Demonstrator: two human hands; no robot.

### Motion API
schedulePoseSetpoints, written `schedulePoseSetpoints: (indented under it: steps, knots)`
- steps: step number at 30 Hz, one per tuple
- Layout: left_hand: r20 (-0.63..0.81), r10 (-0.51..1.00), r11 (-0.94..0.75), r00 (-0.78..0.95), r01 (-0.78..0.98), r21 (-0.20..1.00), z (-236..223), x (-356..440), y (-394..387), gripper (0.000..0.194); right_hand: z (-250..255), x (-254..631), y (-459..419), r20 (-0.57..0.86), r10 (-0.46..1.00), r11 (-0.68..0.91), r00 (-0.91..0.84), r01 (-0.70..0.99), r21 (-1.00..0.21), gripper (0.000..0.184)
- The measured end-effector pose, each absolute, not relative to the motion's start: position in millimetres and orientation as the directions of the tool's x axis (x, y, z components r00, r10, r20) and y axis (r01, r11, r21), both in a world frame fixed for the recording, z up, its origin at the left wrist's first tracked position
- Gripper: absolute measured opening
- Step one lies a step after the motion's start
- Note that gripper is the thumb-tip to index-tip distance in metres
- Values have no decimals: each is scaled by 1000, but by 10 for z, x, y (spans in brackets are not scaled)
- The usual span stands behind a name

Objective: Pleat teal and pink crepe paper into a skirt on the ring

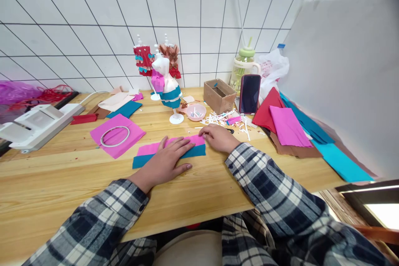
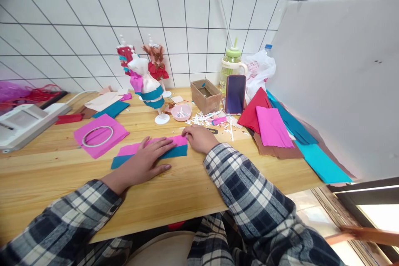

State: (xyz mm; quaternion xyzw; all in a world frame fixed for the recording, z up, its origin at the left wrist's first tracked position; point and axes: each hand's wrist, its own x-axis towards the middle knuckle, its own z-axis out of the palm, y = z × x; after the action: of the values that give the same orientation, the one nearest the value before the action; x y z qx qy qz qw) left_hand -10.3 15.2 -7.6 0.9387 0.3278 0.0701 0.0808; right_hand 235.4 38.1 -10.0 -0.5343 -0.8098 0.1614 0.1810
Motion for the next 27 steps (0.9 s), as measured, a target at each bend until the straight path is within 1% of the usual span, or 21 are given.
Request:
schedulePoseSetpoints:
  steps: [1,3,4,7,9,15,16,19,21,24,27]
  knots:
    - [105,610,-787,785,587,190,-61,-100,150,53,-99,2360,385,117,914,398,-388,805,-440,25]
    - [160,589,-805,792,560,196,-44,-86,153,37,-93,2362,382,99,904,417,-416,809,-415,23]
    - [192,602,-796,775,566,216,-45,-73,158,33,-89,2360,375,88,903,418,-420,812,-408,20]
    - [257,696,-717,671,630,298,-77,-16,182,33,-79,2353,352,57,905,405,-421,812,-420,16]
    - [245,729,-683,639,655,323,-103,28,203,30,-71,2359,342,39,906,393,-420,806,-442,17]
    - [139,791,-598,596,705,381,-98,108,305,26,-64,2413,352,0,901,378,-434,784,-493,27]
    - [126,796,-589,592,712,381,-93,118,326,24,-67,2420,357,2,896,385,-444,775,-500,27]
    - [96,798,-585,595,728,357,-97,147,384,22,-74,2431,372,-16,871,416,-490,756,-505,18]
    - [94,794,-592,601,726,351,-119,159,409,23,-70,2433,382,-50,866,403,-498,753,-520,19]
    - [117,792,-594,599,712,373,-169,157,424,24,-47,2419,385,-107,880,336,-463,765,-550,18]
    - [134,801,-584,583,715,384,-209,146,411,25,-21,2382,369,-126,906,283,-404,800,-529,24]
